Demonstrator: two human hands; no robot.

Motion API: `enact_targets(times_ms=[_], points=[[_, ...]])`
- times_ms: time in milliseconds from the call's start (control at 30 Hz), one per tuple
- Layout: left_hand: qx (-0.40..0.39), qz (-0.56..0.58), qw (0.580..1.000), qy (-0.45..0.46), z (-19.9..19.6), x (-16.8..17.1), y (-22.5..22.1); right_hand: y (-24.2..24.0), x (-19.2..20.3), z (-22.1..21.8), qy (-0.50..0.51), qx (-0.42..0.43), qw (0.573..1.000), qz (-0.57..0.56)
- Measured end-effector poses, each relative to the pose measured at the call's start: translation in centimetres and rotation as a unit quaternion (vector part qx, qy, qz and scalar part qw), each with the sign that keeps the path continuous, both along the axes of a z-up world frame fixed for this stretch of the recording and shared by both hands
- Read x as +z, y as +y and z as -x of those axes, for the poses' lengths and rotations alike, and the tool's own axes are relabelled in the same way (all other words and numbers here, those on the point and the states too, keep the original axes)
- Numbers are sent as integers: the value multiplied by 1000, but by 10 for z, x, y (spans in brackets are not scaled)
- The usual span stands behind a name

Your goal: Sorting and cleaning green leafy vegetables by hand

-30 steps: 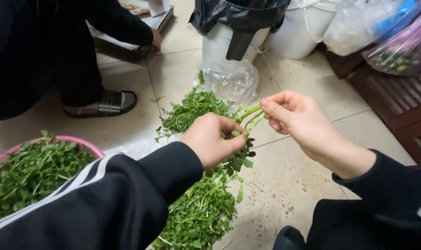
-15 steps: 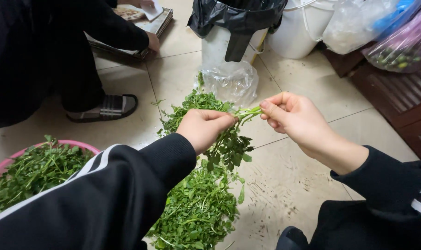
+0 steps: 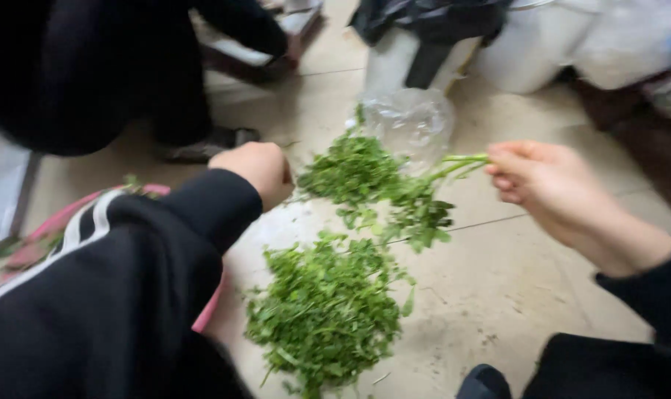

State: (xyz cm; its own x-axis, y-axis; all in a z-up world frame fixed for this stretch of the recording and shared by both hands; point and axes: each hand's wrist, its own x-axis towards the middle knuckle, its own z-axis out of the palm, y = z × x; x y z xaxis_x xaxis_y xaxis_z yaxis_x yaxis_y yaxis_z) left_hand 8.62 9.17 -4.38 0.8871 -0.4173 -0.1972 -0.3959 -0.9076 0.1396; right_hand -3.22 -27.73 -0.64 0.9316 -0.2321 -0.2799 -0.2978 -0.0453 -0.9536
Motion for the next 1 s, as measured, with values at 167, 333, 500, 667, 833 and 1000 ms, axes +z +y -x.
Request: enact_targets(times_ms=[167, 333, 500, 667, 833, 1000], points=[[102, -126, 986, -28, 3, -9, 109, -29, -45, -19, 8, 50, 998, -35], [179, -215, 960, -15, 9, -1, 154, -34, -71, -32, -3, 114, 993, -36], [83, -59, 983, -155, 55, 38, 86, 36, -22, -11, 83, 83, 988, -98], [-86, 189, 960, -191, 101, 62, 18, 53, -31, -10, 136, 88, 967, -195], [-46, 267, 962, -30, 104, 62, -6, 78, -35, -3, 168, 89, 924, -332], [-41, 282, 958, 12, 99, 55, -19, 108, -13, 14, 184, 76, 913, -357]])
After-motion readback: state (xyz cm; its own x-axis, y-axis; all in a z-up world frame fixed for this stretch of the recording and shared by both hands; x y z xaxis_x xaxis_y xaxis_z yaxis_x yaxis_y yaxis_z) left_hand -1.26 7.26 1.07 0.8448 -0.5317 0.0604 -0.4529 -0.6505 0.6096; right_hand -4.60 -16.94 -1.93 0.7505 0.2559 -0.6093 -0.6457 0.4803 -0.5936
